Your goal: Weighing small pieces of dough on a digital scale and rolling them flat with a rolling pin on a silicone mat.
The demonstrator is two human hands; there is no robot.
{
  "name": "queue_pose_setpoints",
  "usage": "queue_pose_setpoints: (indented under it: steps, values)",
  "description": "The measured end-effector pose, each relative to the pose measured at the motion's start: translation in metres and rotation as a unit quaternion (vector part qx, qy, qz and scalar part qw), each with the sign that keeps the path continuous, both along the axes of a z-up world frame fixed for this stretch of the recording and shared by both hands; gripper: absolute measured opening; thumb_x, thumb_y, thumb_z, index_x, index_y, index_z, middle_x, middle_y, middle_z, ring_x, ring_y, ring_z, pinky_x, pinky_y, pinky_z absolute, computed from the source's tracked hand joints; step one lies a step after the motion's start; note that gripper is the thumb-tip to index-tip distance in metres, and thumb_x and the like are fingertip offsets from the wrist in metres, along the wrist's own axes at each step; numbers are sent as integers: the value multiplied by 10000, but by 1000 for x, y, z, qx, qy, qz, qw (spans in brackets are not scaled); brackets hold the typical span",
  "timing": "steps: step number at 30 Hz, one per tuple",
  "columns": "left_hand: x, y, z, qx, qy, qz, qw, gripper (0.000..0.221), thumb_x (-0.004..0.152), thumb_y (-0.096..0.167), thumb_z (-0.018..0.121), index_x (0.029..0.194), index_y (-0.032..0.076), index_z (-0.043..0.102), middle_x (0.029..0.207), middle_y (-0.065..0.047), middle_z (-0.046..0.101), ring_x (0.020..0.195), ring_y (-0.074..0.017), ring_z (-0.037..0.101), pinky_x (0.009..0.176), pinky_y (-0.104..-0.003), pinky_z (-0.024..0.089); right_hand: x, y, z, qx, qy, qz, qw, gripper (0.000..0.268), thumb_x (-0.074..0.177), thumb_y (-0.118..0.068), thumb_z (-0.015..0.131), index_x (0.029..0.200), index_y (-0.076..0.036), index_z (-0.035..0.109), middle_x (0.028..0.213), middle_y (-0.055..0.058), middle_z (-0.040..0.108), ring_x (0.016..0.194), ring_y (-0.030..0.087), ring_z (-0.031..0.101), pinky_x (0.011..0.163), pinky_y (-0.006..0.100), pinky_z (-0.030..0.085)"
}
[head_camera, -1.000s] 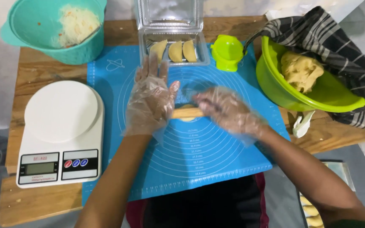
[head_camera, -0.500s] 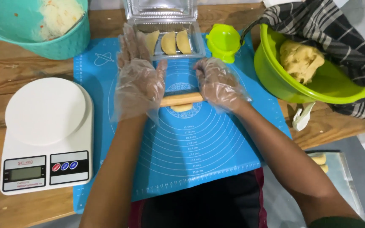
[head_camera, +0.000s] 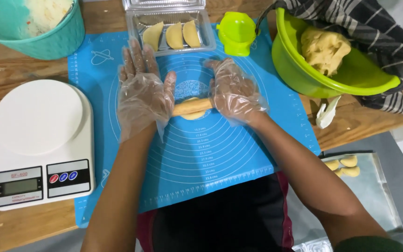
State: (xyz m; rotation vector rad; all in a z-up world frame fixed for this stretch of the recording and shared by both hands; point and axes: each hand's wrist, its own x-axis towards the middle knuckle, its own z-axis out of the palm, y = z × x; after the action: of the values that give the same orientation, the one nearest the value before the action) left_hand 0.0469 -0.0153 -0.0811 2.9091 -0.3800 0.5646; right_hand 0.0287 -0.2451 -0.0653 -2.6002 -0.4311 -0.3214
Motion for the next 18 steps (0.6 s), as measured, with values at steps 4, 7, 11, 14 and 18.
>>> queue_pose_setpoints:
  steps: [4,7,11,14,18]
  values:
    - [-7,-2,-2,10,12,3,1000,765,1127,534,342,1647,5,156,1690,-243,133,1561,-433,180,1250,-537,251,-7,-9,-11,139,-2,60,989,425,1030,-171,580,1450,-117,539,992,9,598,790,108,603,606,233,539]
    - [-12,-3,1,13,38,6,999,768,1114,543,320,1651,25,136,1698,-224,108,1566,-416,141,1254,-530,209,-3,-13,-19,67,-30,63,995,477,1019,-236,605,1479,-157,511,1253,56,548,957,168,589,745,302,534]
    - [-22,-2,-1,-2,50,-3,999,775,1120,543,353,1654,37,108,1706,-209,95,1575,-405,142,1255,-540,231,-9,0,-5,152,94,9,984,544,935,-166,680,1451,-200,510,1473,63,501,990,154,620,822,291,582]
    - [-23,-4,-1,-3,96,7,995,786,1105,564,318,1652,58,67,1712,-184,53,1578,-380,89,1258,-517,183,-16,-2,-6,143,95,7,985,546,932,-164,675,1452,-200,511,1467,65,502,995,161,619,817,297,582]
    - [-33,-6,6,3,118,16,993,780,1100,554,315,1649,65,56,1713,-170,50,1576,-369,109,1251,-494,193,-21,-3,-6,133,94,0,987,549,928,-161,669,1453,-199,511,1458,69,504,1003,171,617,810,306,581]
